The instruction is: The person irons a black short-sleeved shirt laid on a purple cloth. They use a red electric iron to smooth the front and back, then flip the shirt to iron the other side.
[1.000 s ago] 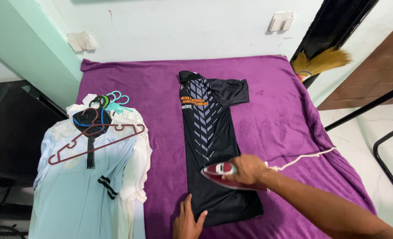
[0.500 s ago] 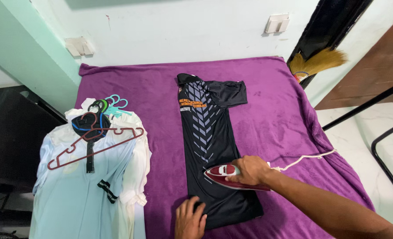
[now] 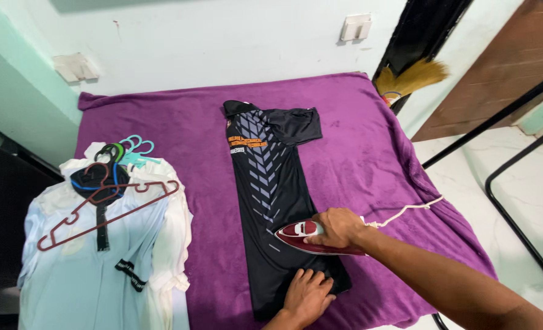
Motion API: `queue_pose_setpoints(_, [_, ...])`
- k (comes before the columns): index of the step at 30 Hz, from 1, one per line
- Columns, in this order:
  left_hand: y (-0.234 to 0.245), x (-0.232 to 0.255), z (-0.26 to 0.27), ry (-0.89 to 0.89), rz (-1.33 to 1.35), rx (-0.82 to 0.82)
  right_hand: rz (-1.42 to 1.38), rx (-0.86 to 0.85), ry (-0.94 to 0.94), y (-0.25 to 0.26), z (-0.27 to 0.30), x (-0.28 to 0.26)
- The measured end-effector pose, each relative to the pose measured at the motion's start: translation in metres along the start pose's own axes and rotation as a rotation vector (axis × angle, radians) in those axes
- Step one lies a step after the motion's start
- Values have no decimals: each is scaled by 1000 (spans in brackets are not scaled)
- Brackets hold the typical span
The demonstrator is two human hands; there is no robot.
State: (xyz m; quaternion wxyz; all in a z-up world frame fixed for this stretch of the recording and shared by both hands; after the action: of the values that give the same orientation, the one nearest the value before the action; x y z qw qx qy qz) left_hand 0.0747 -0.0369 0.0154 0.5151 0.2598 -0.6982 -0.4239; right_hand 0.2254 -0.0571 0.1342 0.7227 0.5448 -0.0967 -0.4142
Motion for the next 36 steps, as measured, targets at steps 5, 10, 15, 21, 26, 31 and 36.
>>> queue_pose_setpoints(5, [-13, 6, -18, 45, -72, -62, 13, -1, -31, -3, 3, 8])
queue_pose_setpoints(10, [-13, 16, -13, -87, -106, 75, 20, -8, -16, -4, 5, 9])
queue_pose_setpoints(15, [-19, 11, 6, -185, -75, 163, -1, 20, 3, 9, 4, 10])
queue_pose_setpoints(21, [-51, 11, 7, -158, -95, 120, 31, 71, 31, 27, 6, 9])
queue_pose_setpoints(26, [-41, 24, 15, -215, 45, 167, 49, -18, 16, 2, 13, 2])
queue_pose_setpoints(31, [-8, -16, 33, -53, 92, 204, 66, -21, 9, -11, 15, 2])
queue_pose_setpoints(36, [44, -90, 85, 346, -105, 434, -34, 42, 6, -4, 14, -2])
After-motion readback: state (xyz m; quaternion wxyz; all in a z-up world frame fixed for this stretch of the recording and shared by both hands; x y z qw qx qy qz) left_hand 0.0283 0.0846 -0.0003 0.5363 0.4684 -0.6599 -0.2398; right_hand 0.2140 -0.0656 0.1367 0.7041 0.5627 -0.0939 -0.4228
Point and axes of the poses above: each hand's wrist, its own z-axis away from the middle knuckle, its own y-axis out of the back of the hand, x = y × z, the point moved 8 cm from there along -z, towards the middle knuckle, and after that the axes turned 7 degrees about y, right-handed, at the moved point
